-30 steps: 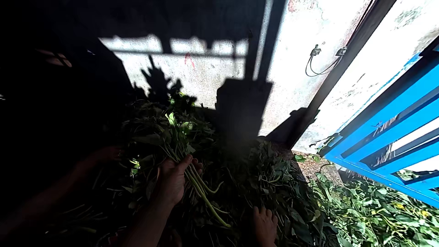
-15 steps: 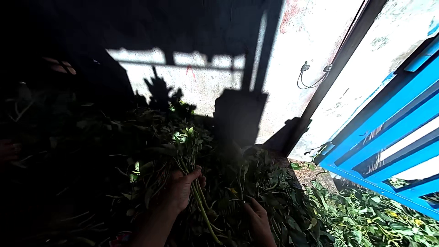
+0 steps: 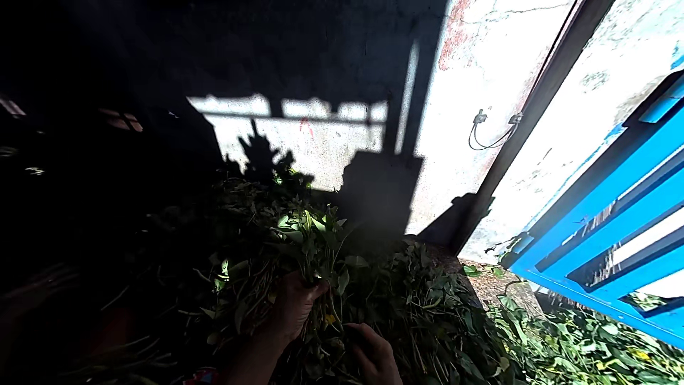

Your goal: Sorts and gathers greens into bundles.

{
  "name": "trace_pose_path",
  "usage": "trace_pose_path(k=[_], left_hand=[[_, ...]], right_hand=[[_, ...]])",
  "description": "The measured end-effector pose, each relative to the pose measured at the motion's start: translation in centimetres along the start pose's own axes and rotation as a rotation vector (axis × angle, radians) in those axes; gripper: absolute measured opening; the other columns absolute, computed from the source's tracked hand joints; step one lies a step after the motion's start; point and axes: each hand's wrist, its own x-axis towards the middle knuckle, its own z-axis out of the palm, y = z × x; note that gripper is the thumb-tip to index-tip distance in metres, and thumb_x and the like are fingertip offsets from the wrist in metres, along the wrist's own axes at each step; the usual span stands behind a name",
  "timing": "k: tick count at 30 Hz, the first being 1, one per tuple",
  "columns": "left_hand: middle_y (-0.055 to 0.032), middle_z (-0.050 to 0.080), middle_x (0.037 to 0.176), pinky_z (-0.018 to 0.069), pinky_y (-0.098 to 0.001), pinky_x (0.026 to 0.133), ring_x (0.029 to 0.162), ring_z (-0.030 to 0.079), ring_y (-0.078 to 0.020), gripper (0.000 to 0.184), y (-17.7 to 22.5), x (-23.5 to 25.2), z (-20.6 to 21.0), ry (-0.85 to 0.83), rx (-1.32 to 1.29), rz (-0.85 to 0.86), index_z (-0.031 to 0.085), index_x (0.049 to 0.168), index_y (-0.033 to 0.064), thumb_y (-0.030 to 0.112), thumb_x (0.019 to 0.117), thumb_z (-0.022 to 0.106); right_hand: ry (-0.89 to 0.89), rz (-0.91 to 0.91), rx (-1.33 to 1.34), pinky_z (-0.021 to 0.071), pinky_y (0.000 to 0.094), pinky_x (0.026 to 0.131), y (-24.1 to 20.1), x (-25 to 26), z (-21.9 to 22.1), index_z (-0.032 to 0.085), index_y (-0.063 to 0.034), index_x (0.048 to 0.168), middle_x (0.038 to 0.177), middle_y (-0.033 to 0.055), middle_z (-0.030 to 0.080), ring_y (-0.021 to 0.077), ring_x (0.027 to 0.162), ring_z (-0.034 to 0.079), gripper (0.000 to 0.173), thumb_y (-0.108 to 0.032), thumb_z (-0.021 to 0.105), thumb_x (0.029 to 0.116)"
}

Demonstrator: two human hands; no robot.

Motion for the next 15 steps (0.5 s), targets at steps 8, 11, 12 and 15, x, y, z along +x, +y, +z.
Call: trace_pose_path(k=[8, 11, 12, 15], left_hand=[[-0.0081, 0.075, 0.096, 0.0619, -0.0335, 0.085, 0.09, 0.073, -0.0172, 0.021, -0.7, -2.2, 1.1, -0.309, 0.031, -0.054, 0.071, 0.101, -0.0008, -0.009, 0.0828, 0.073], [-0.0065, 0.075, 0.097, 0.061, -0.0334, 0.087, 0.09, 0.072, -0.016, 0.012, -1.5, -1.9, 0.5, -0.412, 0.123, 0.027, 0.073, 0.102, 0.0024, 0.005, 0.0899, 0.074], [-0.0065, 0.074, 0.097, 0.0608, -0.0334, 0.087, 0.091, 0.072, -0.016, 0.012, -1.7, -1.8, 0.4, -0.424, 0.14, 0.047, 0.073, 0.102, 0.0027, 0.008, 0.0913, 0.074], [-0.0038, 0.073, 0.093, 0.0598, -0.0313, 0.084, 0.087, 0.07, -0.0129, 0.009, -2.0, -1.8, 0.7, -0.431, 0.18, 0.055, 0.073, 0.1, 0.0043, 0.008, 0.0916, 0.073]], right_hand=[[0.154, 0.216, 0.324, 0.0616, 0.0347, 0.082, -3.3, 0.4, 1.8, 0.061, 0.0053, 0.125, 0.101, 0.0113, 0.073, 0.0168, 0.09, 0.072, 0.046, -0.02, 0.078, 0.0896], [0.374, 0.272, 0.494, 0.062, 0.0357, 0.081, -4.4, 0.7, 2.8, 0.061, 0.0075, 0.123, 0.102, 0.0155, 0.073, 0.0207, 0.09, 0.072, 0.039, -0.005, 0.076, 0.0882], [0.422, 0.271, 0.486, 0.0625, 0.0349, 0.08, -4.3, 0.7, 3.1, 0.061, 0.0077, 0.123, 0.103, 0.0155, 0.072, 0.0205, 0.089, 0.072, 0.038, -0.003, 0.075, 0.0885], [0.497, 0.262, 0.459, 0.0614, 0.0317, 0.081, -4.1, 0.6, 3.7, 0.059, 0.0077, 0.124, 0.102, 0.0146, 0.072, 0.0178, 0.09, 0.072, 0.042, -0.001, 0.076, 0.086]])
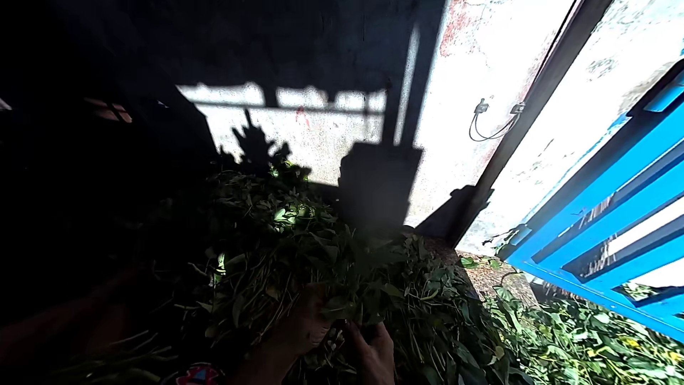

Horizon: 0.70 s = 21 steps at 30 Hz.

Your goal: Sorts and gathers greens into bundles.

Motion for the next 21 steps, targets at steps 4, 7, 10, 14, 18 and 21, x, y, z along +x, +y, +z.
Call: trace_pose_path(k=[4, 7, 10, 14, 18, 21], left_hand=[[-0.0045, 0.073, 0.092, 0.0599, -0.0303, 0.083, 0.086, 0.07, -0.0122, 0.008, 0.0, 0.2, 0.4, 0.018, -0.005, -0.069, 0.072, 0.099, 0.0024, 0.002, 0.0915, 0.071], [-0.0086, 0.075, 0.095, 0.0619, -0.034, 0.085, 0.089, 0.073, -0.0173, 0.013, 0.3, 0.3, 0.8, 0.05, -0.057, -0.112, 0.073, 0.101, 0.0004, 0.002, 0.0893, 0.076], [-0.0086, 0.074, 0.095, 0.0612, -0.0321, 0.085, 0.089, 0.072, -0.0165, 0.015, -0.2, 0.2, 1.4, 0.157, -0.066, -0.143, 0.071, 0.102, 0.0005, 0.003, 0.0884, 0.076], [-0.0143, 0.073, 0.091, 0.0638, -0.0339, 0.074, 0.081, 0.074, -0.0215, 0.014, -0.2, 0.6, 1.3, 0.357, -0.158, -0.172, 0.066, 0.102, -0.0054, -0.003, 0.0898, 0.072], [-0.0166, 0.073, 0.089, 0.0624, -0.0358, 0.074, 0.078, 0.073, -0.0234, 0.011, 1.0, 1.8, -0.6, 0.617, -0.203, -0.178, 0.065, 0.1, -0.0075, -0.005, 0.0913, 0.071], [-0.0148, 0.072, 0.094, 0.0619, -0.0378, 0.074, 0.079, 0.072, -0.0222, 0.016, 2.3, 2.8, -3.0, 0.753, -0.188, -0.11, 0.065, 0.108, -0.0045, 0.001, 0.094, 0.071]], right_hand=[[-0.005, -0.091, -0.012, 0.0612, 0.0296, 0.082, 0.4, -0.1, -0.1, 0.066, 0.0081, 0.122, 0.103, 0.0131, 0.073, 0.0149, 0.089, 0.071, 0.032, -0.001, 0.07, 0.0909], [0.071, -0.153, 0.019, 0.0593, 0.0275, 0.08, 1.0, -0.5, 0.3, 0.072, 0.0049, 0.112, 0.107, 0.0124, 0.068, 0.0141, 0.092, 0.068, 0.02, -0.003, 0.064, 0.0955], [0.142, -0.111, 0.073, 0.061, 0.0274, 0.068, 0.7, -0.9, 0.9, 0.064, 0.0052, 0.116, 0.093, 0.0089, 0.072, 0.0116, 0.077, 0.07, 0.02, -0.001, 0.06, 0.098], [0.015, -0.233, -0.093, 0.0612, 0.0278, 0.074, 1.0, -0.8, 0.1, 0.058, 0.0078, 0.115, 0.094, 0.0105, 0.07, 0.0122, 0.082, 0.07, 0.018, -0.001, 0.057, 0.0988], [-0.311, -0.637, -0.757, 0.0605, 0.0384, 0.082, 0.6, 0.5, -2.1, 0.065, 0.0078, 0.11, 0.105, 0.0195, 0.067, 0.0257, 0.095, 0.069, 0.025, -0.002, 0.06, 0.0876], [-0.583, -0.35, -1.065, 0.06, 0.0493, 0.083, -2.5, 0.1, -3.7, 0.066, 0.0045, 0.111, 0.105, 0.0209, 0.068, 0.0334, 0.095, 0.071, 0.023, -0.006, 0.064, 0.0909]])
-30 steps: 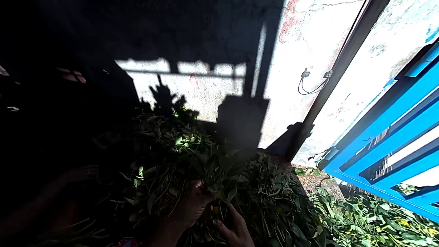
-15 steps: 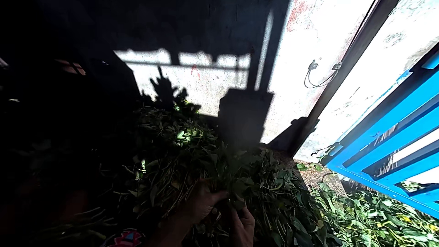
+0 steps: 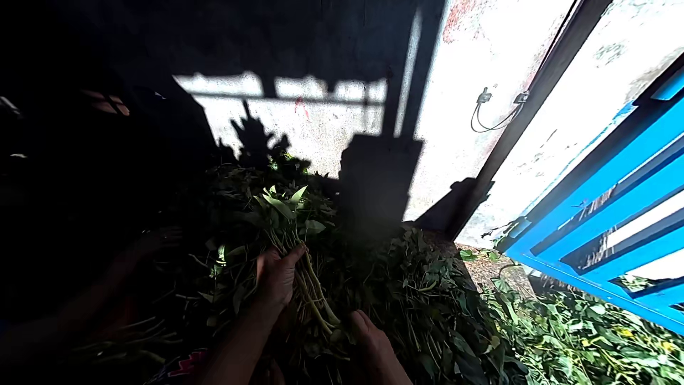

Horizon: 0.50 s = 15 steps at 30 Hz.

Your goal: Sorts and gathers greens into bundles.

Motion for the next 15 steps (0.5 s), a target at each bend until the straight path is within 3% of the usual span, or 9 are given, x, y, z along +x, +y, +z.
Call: trace_pose_path(k=[2, 4, 8, 10, 12, 15], left_hand=[[-0.0131, 0.073, 0.097, 0.0614, -0.0363, 0.076, 0.081, 0.072, -0.0203, 0.02, 0.7, 0.5, -0.6, 0.005, 0.018, 0.04, 0.064, 0.113, -0.0021, 0.002, 0.0945, 0.07], [-0.0131, 0.073, 0.097, 0.0614, -0.0368, 0.078, 0.084, 0.072, -0.0205, 0.019, 0.5, 0.0, -0.5, -0.041, 0.068, 0.068, 0.065, 0.112, -0.0022, 0.001, 0.0937, 0.071], [-0.0145, 0.073, 0.092, 0.0632, -0.0378, 0.078, 0.083, 0.073, -0.023, 0.012, -2.1, -2.3, 0.7, -0.222, 0.133, 0.053, 0.066, 0.103, -0.004, -0.001, 0.0923, 0.072], [-0.0166, 0.074, 0.091, 0.0641, -0.0382, 0.077, 0.081, 0.074, -0.0252, 0.01, -2.6, -3.2, 1.3, -0.301, 0.095, 0.033, 0.069, 0.102, -0.0054, -0.004, 0.0918, 0.071], [-0.0166, 0.074, 0.09, 0.0641, -0.0372, 0.076, 0.079, 0.074, -0.025, 0.008, -2.6, -3.3, 1.5, -0.306, 0.069, 0.05, 0.069, 0.1, -0.0057, -0.006, 0.0917, 0.07], [-0.0147, 0.074, 0.088, 0.0621, -0.0352, 0.076, 0.079, 0.073, -0.0217, 0.006, -2.8, -3.0, 1.3, -0.207, 0.062, 0.07, 0.07, 0.098, -0.0046, -0.004, 0.0922, 0.07]], right_hand=[[-0.393, 0.313, -0.181, 0.0531, 0.0586, 0.094, -0.4, -0.4, -2.7, 0.067, 0.0027, 0.119, 0.117, 0.0263, 0.067, 0.0436, 0.112, 0.065, 0.036, -0.022, 0.069, 0.0938], [-0.485, 0.507, -0.288, 0.051, 0.0624, 0.096, -0.2, -0.3, -3.9, 0.064, 0.0019, 0.127, 0.131, 0.0294, 0.059, 0.0488, 0.127, 0.054, 0.053, -0.034, 0.075, 0.0896], [-0.026, 0.307, -0.12, 0.0542, 0.0521, 0.094, 1.1, 0.3, -1.9, 0.067, -0.003, 0.127, 0.12, 0.0177, 0.067, 0.0357, 0.115, 0.064, 0.05, -0.044, 0.06, 0.0987], [0.036, 0.228, 0.075, 0.0553, 0.0487, 0.095, 1.6, 0.8, 0.1, 0.064, -0.0033, 0.131, 0.116, 0.0144, 0.07, 0.0287, 0.108, 0.068, 0.044, -0.036, 0.054, 0.1036], [0.078, 0.139, 0.258, 0.058, 0.0407, 0.085, 2.4, 0.9, 1.8, 0.068, -0.0032, 0.122, 0.102, 0.0099, 0.072, 0.0194, 0.09, 0.07, 0.031, -0.023, 0.051, 0.1056], [0.039, 0.066, 0.434, 0.0584, 0.0333, 0.086, 2.8, 1.1, 1.6, 0.065, -0.0061, 0.133, 0.11, 0.006, 0.073, 0.0116, 0.094, 0.07, 0.035, -0.011, 0.048, 0.1029]])
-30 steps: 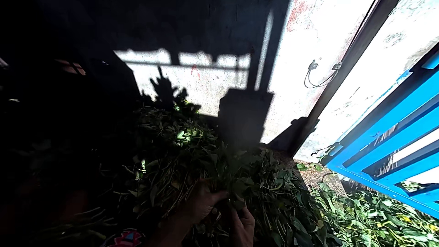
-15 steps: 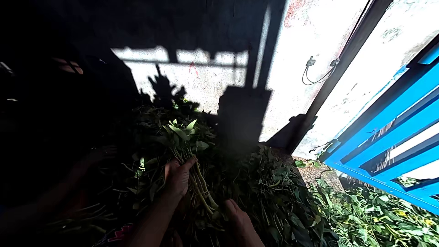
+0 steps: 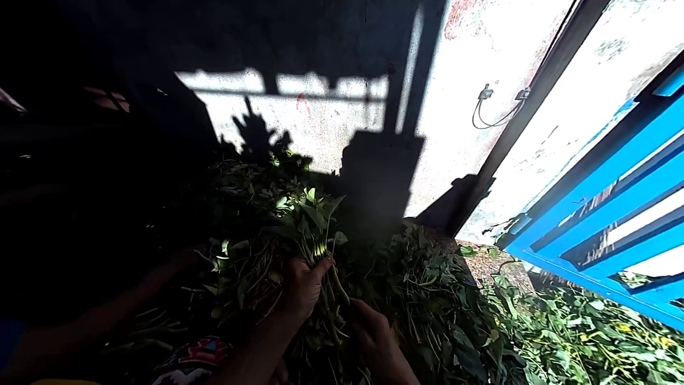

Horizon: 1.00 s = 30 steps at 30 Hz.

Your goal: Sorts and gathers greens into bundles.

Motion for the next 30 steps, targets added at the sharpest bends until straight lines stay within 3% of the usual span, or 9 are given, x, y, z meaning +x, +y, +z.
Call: trace_pose_path(k=[4, 7, 11, 15, 18, 20, 24, 26, 30], left_hand=[[-0.0141, 0.074, 0.093, 0.0617, -0.0358, 0.079, 0.084, 0.073, -0.0203, 0.009, 0.7, 0.8, -0.3, 0.097, -0.053, 0.027, 0.068, 0.102, -0.0043, -0.001, 0.0937, 0.07], [-0.0148, 0.072, 0.097, 0.0619, -0.0374, 0.077, 0.083, 0.072, -0.0216, 0.015, 1.8, 1.8, -1.2, 0.141, -0.09, -0.022, 0.064, 0.11, -0.0037, 0.001, 0.096, 0.068], [-0.0158, 0.072, 0.096, 0.0614, -0.0376, 0.081, 0.086, 0.072, -0.0226, 0.015, 1.2, 2.1, -0.6, 0.141, -0.063, -0.039, 0.064, 0.108, -0.0052, 0.001, 0.0953, 0.069], [-0.0168, 0.07, 0.105, 0.0599, -0.0362, 0.088, 0.098, 0.071, -0.021, 0.021, 0.6, 1.3, 1.0, 0.11, -0.093, -0.078, 0.062, 0.112, -0.0059, -0.002, 0.0928, 0.07], [-0.0212, 0.065, 0.119, 0.0573, -0.0421, 0.091, 0.108, 0.066, -0.0263, 0.039, 1.7, 1.4, 1.5, 0.203, -0.171, -0.261, 0.056, 0.124, -0.0058, -0.003, 0.0899, 0.073], [-0.0227, 0.061, 0.125, 0.0561, -0.0453, 0.092, 0.112, 0.064, -0.0292, 0.051, 2.9, 1.4, 1.2, 0.234, -0.228, -0.345, 0.048, 0.134, -0.0047, -0.004, 0.0899, 0.073], [-0.0207, 0.071, 0.095, 0.0608, -0.0411, 0.073, 0.083, 0.072, -0.0292, 0.029, 5.6, 0.1, 0.0, 0.235, -0.322, -0.35, 0.054, 0.119, -0.0067, -0.002, 0.0942, 0.068], [-0.0194, 0.072, 0.094, 0.0599, -0.041, 0.07, 0.081, 0.072, -0.0286, 0.023, 7.0, -1.2, -1.2, 0.214, -0.339, -0.279, 0.058, 0.117, -0.0048, 0.0, 0.096, 0.066], [-0.0195, 0.071, 0.107, 0.0634, -0.0467, 0.077, 0.089, 0.074, -0.0312, 0.044, 9.8, -4.3, -5.5, 0.232, -0.312, -0.206, 0.052, 0.134, 0.0019, 0.003, 0.0941, 0.07]], right_hand=[[-0.232, 0.256, -0.378, 0.056, 0.054, 0.081, -0.2, -0.4, -2.2, 0.055, -0.0152, 0.146, 0.102, 0.0142, 0.072, 0.0307, 0.087, 0.07, 0.053, -0.014, 0.061, 0.093], [-0.291, 0.544, -0.624, 0.04, 0.0647, 0.106, -0.3, -0.8, -4.2, 0.059, -0.01, 0.143, 0.139, 0.0238, 0.056, 0.0444, 0.132, 0.049, 0.065, -0.04, 0.075, 0.088], [0.097, 0.132, -0.437, 0.0482, 0.056, 0.104, -2.4, 0.2, -3.9, 0.059, -0.0061, 0.141, 0.138, 0.0165, 0.06, 0.0348, 0.127, 0.057, 0.059, -0.035, 0.068, 0.0899], [0.184, -0.024, -0.528, 0.0467, 0.0568, 0.106, -3.5, 2.2, 1.0, 0.046, 0.004, 0.149, 0.134, 0.0213, 0.063, 0.0375, 0.125, 0.06, 0.099, -0.049, 0.084, 0.0742], [0.32, -0.075, -0.563, 0.0515, 0.0546, 0.101, -1.7, 3.1, 3.5, 0.051, 0.0072, 0.143, 0.121, 0.0204, 0.07, 0.0365, 0.113, 0.068, 0.075, -0.017, 0.079, 0.0784], [0.292, -0.059, -0.463, 0.0586, 0.0552, 0.087, -2.0, 3.0, 3.5, 0.051, 0.0061, 0.14, 0.112, 0.0193, 0.072, 0.0349, 0.098, 0.073, 0.061, -0.006, 0.072, 0.0838], [0.148, -0.079, -0.426, 0.0595, 0.053, 0.066, -3.6, 2.9, 2.3, 0.054, -0.0014, 0.136, 0.083, 0.0111, 0.072, 0.0299, 0.071, 0.072, 0.045, -0.012, 0.062, 0.0929], [0.074, -0.11, -0.512, 0.0584, 0.0521, 0.061, -5.6, 2.8, 1.3, 0.058, -0.0051, 0.131, 0.076, 0.0076, 0.07, 0.0278, 0.066, 0.07, 0.039, -0.021, 0.058, 0.0961], [-0.062, -0.227, -0.625, 0.0558, 0.0482, 0.053, -9.5, 0.7, 1.3, 0.063, -0.0073, 0.118, 0.064, 0.0035, 0.064, 0.023, 0.056, 0.066, 0.051, -0.053, 0.062, 0.0952]])
